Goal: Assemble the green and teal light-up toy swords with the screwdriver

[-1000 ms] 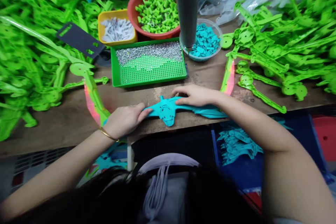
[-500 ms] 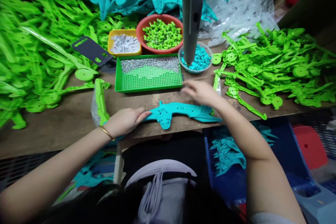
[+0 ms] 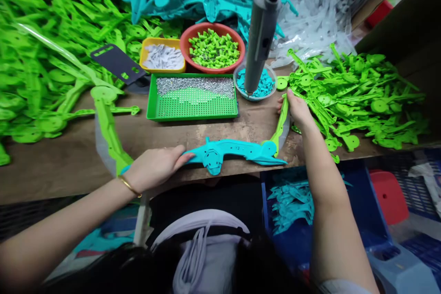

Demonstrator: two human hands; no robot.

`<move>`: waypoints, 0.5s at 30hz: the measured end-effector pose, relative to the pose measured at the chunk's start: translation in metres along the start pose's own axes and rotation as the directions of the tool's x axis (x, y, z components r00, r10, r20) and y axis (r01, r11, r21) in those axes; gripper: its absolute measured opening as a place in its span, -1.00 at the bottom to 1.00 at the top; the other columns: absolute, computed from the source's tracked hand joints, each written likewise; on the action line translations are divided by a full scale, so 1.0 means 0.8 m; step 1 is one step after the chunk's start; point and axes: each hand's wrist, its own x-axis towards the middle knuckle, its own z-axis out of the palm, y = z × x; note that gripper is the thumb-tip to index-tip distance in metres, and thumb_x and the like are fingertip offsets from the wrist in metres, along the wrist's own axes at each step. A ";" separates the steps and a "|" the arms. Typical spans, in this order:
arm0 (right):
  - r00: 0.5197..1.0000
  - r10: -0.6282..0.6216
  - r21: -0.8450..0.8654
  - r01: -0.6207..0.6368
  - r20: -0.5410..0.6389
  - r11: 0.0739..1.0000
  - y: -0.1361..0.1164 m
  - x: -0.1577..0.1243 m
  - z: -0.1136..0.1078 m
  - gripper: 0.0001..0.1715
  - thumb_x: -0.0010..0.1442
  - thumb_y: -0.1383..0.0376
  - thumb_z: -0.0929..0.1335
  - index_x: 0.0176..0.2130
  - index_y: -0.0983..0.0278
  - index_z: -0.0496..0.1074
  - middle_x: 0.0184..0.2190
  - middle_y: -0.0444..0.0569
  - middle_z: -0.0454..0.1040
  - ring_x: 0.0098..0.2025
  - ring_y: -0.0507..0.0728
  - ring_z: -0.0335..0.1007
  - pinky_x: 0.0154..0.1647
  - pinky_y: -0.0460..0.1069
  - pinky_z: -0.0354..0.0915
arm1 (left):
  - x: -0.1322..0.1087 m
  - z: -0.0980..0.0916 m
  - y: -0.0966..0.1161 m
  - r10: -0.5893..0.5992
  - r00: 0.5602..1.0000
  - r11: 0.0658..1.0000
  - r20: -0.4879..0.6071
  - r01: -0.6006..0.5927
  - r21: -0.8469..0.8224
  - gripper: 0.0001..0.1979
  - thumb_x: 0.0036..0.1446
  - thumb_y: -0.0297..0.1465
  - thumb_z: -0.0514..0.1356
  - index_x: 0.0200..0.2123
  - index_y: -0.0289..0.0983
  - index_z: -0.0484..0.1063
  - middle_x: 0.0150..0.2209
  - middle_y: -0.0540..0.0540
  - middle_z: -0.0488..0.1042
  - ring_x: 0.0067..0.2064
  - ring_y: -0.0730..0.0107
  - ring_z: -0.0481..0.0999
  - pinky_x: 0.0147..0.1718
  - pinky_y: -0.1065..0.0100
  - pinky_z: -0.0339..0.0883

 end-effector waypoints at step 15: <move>0.906 -0.392 -0.195 0.360 -0.159 0.912 -0.051 -0.013 0.023 -0.34 0.13 -0.18 0.25 -0.07 0.29 0.36 -0.11 0.20 0.45 -0.03 0.29 0.40 0.03 0.22 0.26 | 0.013 0.008 0.017 0.083 0.988 0.963 -0.128 -0.113 -0.247 -0.42 0.35 -0.06 -0.23 -0.19 -0.28 0.47 -0.18 -0.24 0.56 -0.14 0.04 0.58 -0.25 0.16 0.40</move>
